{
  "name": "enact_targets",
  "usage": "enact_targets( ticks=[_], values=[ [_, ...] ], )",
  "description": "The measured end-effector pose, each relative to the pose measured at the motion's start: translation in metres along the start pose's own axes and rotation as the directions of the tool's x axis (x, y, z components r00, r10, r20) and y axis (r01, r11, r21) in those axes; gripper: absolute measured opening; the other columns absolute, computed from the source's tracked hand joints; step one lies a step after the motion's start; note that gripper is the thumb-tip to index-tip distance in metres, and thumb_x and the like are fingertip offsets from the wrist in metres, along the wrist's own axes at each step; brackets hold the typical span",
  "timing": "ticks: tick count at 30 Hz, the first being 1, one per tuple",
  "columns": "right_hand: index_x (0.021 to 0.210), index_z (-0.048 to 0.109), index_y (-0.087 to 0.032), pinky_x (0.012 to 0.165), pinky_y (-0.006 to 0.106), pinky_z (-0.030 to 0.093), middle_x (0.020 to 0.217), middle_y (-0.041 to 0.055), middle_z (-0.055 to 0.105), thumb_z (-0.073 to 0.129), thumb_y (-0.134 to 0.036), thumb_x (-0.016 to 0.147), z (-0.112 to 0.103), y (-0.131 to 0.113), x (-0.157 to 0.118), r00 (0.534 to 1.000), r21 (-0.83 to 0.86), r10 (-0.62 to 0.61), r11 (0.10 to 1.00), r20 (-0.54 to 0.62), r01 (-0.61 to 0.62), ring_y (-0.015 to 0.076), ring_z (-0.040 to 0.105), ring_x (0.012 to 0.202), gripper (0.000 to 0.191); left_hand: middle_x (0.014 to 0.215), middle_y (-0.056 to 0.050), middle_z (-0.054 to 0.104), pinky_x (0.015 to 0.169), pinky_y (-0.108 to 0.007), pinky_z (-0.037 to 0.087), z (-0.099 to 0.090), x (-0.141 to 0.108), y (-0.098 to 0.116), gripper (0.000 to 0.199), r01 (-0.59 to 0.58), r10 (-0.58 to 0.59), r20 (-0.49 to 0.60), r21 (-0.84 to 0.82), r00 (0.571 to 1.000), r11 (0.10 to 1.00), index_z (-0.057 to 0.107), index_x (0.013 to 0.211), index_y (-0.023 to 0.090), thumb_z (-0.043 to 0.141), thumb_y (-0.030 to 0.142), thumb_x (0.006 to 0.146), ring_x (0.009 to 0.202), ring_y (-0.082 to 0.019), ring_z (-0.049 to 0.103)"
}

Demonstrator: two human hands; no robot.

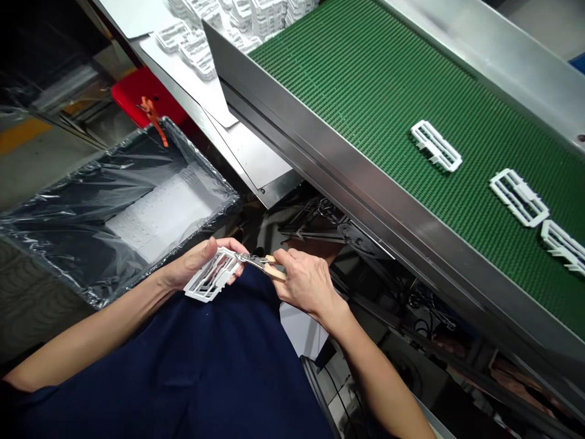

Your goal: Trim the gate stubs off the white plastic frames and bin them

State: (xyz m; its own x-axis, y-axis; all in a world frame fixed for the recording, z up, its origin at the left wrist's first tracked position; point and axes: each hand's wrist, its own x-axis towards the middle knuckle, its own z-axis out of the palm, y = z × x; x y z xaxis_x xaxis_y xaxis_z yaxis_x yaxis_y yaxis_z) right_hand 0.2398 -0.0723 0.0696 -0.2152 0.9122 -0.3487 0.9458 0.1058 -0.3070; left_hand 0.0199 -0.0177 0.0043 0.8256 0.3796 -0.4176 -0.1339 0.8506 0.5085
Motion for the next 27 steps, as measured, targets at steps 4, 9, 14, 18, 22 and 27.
enact_targets(
  ticks=[4, 9, 14, 18, 22, 27],
  values=[
    [0.082, 0.056, -0.021, 0.057, 0.023, 0.031, 0.07, -0.0004, 0.058, 0.047, -0.026, 0.081, 0.004, 0.001, -0.001, 0.996, 0.107, 0.075, 0.992, -0.045, -0.07, 0.0124, 0.052, 0.062, 0.01, 0.081, -0.009, 0.064, 0.054, -0.022, 0.047, 0.004, 0.002, 0.001, 0.056, -0.013, 0.012, -0.01, -0.064, 1.0, 0.998, 0.057, 0.104, 0.013, 0.051, 0.062, 0.078, 0.063, -0.016, 0.061],
    [0.102, 0.057, -0.02, 0.068, 0.028, 0.034, 0.084, 0.0049, 0.059, 0.049, -0.03, 0.081, 0.003, -0.006, -0.002, 0.994, -0.013, 0.05, 0.999, -0.101, -0.051, 0.0185, 0.052, 0.078, 0.024, 0.081, -0.009, 0.065, 0.054, -0.021, 0.048, 0.007, 0.005, 0.003, 0.055, -0.004, 0.0, -0.056, -0.066, 0.998, 0.998, 0.059, 0.108, 0.013, 0.05, 0.06, 0.08, 0.063, -0.015, 0.062],
    [0.099, 0.058, -0.019, 0.067, 0.03, 0.031, 0.081, 0.0056, 0.057, 0.045, -0.033, 0.085, 0.001, -0.011, -0.002, 0.99, -0.151, 0.028, 0.987, -0.136, -0.048, 0.0193, 0.049, 0.076, 0.024, 0.082, -0.008, 0.065, 0.055, -0.021, 0.049, 0.008, 0.005, 0.004, 0.055, -0.02, 0.017, -0.07, -0.056, 0.997, 0.998, 0.059, 0.108, 0.012, 0.049, 0.059, 0.082, 0.063, -0.014, 0.062],
    [0.097, 0.058, -0.019, 0.066, 0.03, 0.029, 0.078, 0.0049, 0.056, 0.043, -0.034, 0.087, 0.003, -0.011, -0.002, 0.988, -0.194, 0.02, 0.98, -0.156, -0.05, 0.0183, 0.048, 0.074, 0.023, 0.082, -0.008, 0.065, 0.053, -0.021, 0.048, 0.011, 0.007, 0.005, 0.053, -0.035, 0.032, -0.075, -0.049, 0.997, 0.998, 0.059, 0.108, 0.011, 0.049, 0.057, 0.083, 0.063, -0.015, 0.062],
    [0.095, 0.058, -0.019, 0.064, 0.03, 0.029, 0.075, 0.0036, 0.054, 0.043, -0.036, 0.087, 0.005, -0.01, -0.001, 0.982, -0.22, 0.011, 0.974, -0.189, -0.054, 0.0172, 0.047, 0.07, 0.024, 0.082, -0.009, 0.065, 0.053, -0.021, 0.049, 0.012, 0.008, 0.005, 0.054, -0.045, 0.042, -0.089, -0.038, 0.995, 0.998, 0.06, 0.108, 0.011, 0.05, 0.057, 0.082, 0.063, -0.016, 0.062],
    [0.093, 0.058, -0.02, 0.063, 0.029, 0.028, 0.073, 0.0024, 0.053, 0.042, -0.037, 0.088, 0.005, -0.01, 0.0, 0.978, -0.242, 0.006, 0.969, -0.206, -0.057, 0.0166, 0.046, 0.069, 0.025, 0.083, -0.009, 0.065, 0.054, -0.021, 0.05, 0.011, 0.008, 0.005, 0.052, -0.041, 0.037, -0.096, -0.034, 0.995, 0.999, 0.061, 0.107, 0.012, 0.05, 0.057, 0.082, 0.064, -0.016, 0.063]
  ],
)
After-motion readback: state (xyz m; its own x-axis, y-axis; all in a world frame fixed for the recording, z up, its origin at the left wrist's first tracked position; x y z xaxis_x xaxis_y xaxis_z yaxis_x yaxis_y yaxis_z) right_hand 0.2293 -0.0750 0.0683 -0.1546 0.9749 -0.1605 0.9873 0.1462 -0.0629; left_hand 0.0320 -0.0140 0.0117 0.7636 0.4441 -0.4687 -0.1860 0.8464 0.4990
